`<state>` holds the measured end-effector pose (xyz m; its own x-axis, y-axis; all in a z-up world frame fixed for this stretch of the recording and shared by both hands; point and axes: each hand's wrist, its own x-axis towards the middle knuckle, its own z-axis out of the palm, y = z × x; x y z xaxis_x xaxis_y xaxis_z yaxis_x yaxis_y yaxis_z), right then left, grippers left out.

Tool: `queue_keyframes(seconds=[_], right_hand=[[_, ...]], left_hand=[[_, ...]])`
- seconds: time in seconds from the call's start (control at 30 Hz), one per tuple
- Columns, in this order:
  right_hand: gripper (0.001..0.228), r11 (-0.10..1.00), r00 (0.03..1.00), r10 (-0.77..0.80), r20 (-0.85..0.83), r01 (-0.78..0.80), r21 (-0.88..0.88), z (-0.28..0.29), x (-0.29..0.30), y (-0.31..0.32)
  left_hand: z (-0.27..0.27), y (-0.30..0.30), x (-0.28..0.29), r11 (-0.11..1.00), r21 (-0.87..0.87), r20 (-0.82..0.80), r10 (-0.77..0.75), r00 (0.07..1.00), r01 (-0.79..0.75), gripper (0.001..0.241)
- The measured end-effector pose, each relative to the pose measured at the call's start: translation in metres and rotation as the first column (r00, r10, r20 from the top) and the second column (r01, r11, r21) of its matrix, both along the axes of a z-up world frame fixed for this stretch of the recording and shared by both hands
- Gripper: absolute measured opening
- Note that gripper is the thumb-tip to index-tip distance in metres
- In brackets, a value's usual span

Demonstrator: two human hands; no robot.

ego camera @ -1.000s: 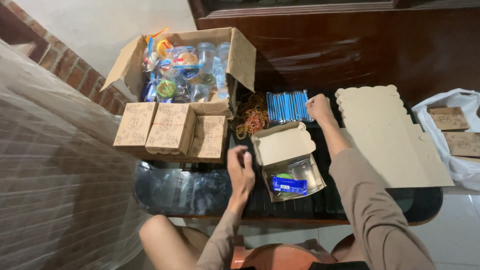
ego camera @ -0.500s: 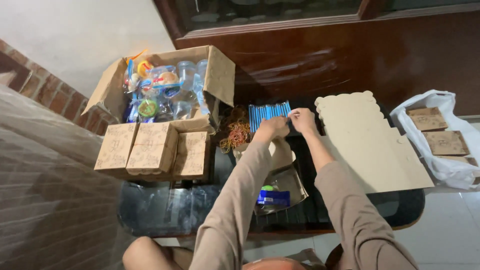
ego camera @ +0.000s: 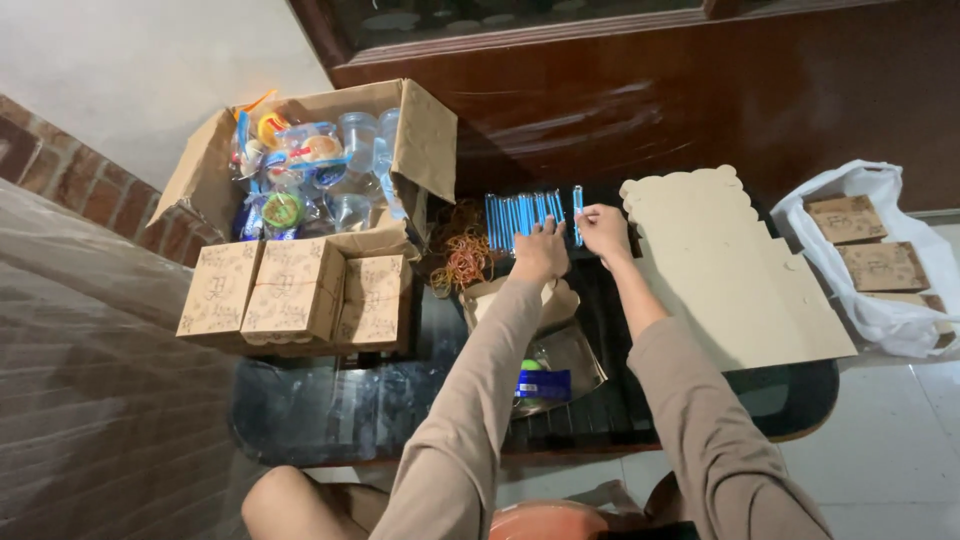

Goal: Folding small cardboard boxes and placing items inside them at a workspace.

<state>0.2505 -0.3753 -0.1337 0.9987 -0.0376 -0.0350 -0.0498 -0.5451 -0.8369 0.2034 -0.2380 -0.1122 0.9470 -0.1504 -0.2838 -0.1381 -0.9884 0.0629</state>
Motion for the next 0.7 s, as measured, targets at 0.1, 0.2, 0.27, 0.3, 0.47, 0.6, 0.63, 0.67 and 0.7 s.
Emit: queue_keyframes(seconds=[0.1, 0.2, 0.27, 0.3, 0.47, 0.6, 0.63, 0.67, 0.7], right_hand=[[0.026, 0.985, 1.000, -0.022, 0.003, 0.021, 0.171, -0.002, -0.007, 0.000], [0.030, 0.965, 0.999, -0.036, -0.008, 0.036, 0.259, 0.007, -0.015, -0.003], [0.029, 0.966, 0.999, -0.042, -0.032, 0.049, 0.254, 0.017, -0.018, -0.002], [0.028, 0.967, 0.997, -0.051, -0.059, 0.063, 0.246, 0.021, -0.020, -0.001], [0.032, 0.969, 0.998, -0.037, -0.051, 0.049, 0.243, 0.017, -0.014, 0.000], [0.036, 0.973, 0.996, -0.056, -0.077, 0.072, 0.221, 0.032, -0.021, 0.005], [0.036, 0.973, 0.995, -0.056, -0.078, 0.072, 0.220, 0.040, -0.024, 0.004], [0.034, 0.970, 0.995, -0.041, -0.088, 0.060, 0.236, 0.047, -0.029, 0.003], [0.033, 0.967, 0.995, -0.025, -0.097, 0.048, 0.251, 0.054, -0.033, 0.001]], left_hand=[[0.031, 0.005, -0.017, 0.995, -0.103, -0.062, -0.021, 0.998, 0.014, 0.081], [0.041, 0.014, -0.021, 0.985, -0.169, -0.086, -0.043, 0.995, 0.028, 0.084], [0.043, 0.014, -0.018, 0.985, -0.172, -0.089, -0.039, 0.995, 0.024, 0.082], [0.043, 0.014, -0.016, 0.984, -0.177, -0.096, -0.037, 0.995, 0.019, 0.081], [-0.014, 0.015, 0.015, 0.986, -0.168, -0.069, -0.019, 0.997, 0.007, 0.079], [-0.044, 0.005, 0.024, 0.998, 0.059, 0.112, -0.010, 0.994, 0.004, 0.063], [-0.035, 0.003, 0.017, 0.998, 0.058, 0.110, -0.011, 0.994, 0.005, 0.063], [-0.027, 0.001, 0.008, 0.999, 0.050, 0.137, -0.005, 0.991, -0.001, 0.060], [-0.019, -0.001, -0.001, 0.999, 0.041, 0.163, 0.000, 0.987, -0.007, 0.057]])
